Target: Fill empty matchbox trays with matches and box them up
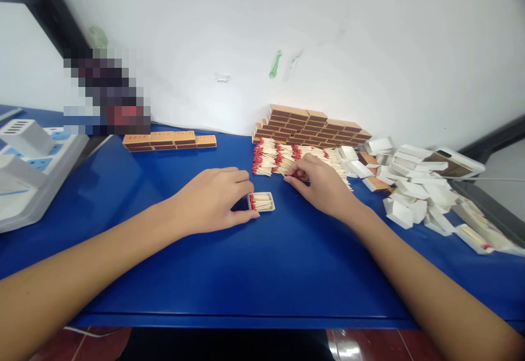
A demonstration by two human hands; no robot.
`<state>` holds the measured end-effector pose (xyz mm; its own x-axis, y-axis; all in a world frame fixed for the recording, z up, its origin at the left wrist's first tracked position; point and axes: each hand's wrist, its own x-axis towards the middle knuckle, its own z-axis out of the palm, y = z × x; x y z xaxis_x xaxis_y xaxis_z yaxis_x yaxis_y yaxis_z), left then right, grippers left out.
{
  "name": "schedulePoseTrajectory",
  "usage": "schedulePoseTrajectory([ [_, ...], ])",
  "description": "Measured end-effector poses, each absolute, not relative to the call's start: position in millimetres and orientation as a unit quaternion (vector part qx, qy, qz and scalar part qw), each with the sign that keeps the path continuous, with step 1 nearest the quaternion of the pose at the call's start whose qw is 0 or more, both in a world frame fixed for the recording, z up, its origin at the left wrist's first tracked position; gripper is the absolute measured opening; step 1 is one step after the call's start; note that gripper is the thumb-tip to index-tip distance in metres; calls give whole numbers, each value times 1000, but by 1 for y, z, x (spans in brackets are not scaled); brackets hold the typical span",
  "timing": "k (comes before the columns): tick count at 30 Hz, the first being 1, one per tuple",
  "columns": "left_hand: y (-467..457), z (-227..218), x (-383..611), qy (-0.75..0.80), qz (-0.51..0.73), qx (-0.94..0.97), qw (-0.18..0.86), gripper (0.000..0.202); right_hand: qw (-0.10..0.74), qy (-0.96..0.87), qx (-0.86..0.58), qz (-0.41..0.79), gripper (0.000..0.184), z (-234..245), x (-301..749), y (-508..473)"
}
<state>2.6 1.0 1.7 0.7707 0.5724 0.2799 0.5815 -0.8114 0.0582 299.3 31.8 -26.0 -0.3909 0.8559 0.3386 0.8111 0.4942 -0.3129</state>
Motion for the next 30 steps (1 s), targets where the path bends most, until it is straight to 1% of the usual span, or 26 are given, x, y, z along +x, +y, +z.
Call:
schedulePoseTrajectory([
  [4,1,1,3,-308,-146,-940,24,30,232,-837,-493,37,4,-27,293,32],
  [9,0,1,3,-307,-148,-940,22,30,229,-844,-485,30,12,-29,292,37],
  [18,1,2,2,-304,-146,-941,25,31,234,-847,-478,6,5,-28,293,37],
  [26,0,3,2,-306,-142,-941,20,30,227,-854,-468,9,13,-30,294,39],
  [30,1,3,3,-306,-145,-941,20,30,222,-855,-468,13,12,-30,294,39],
])
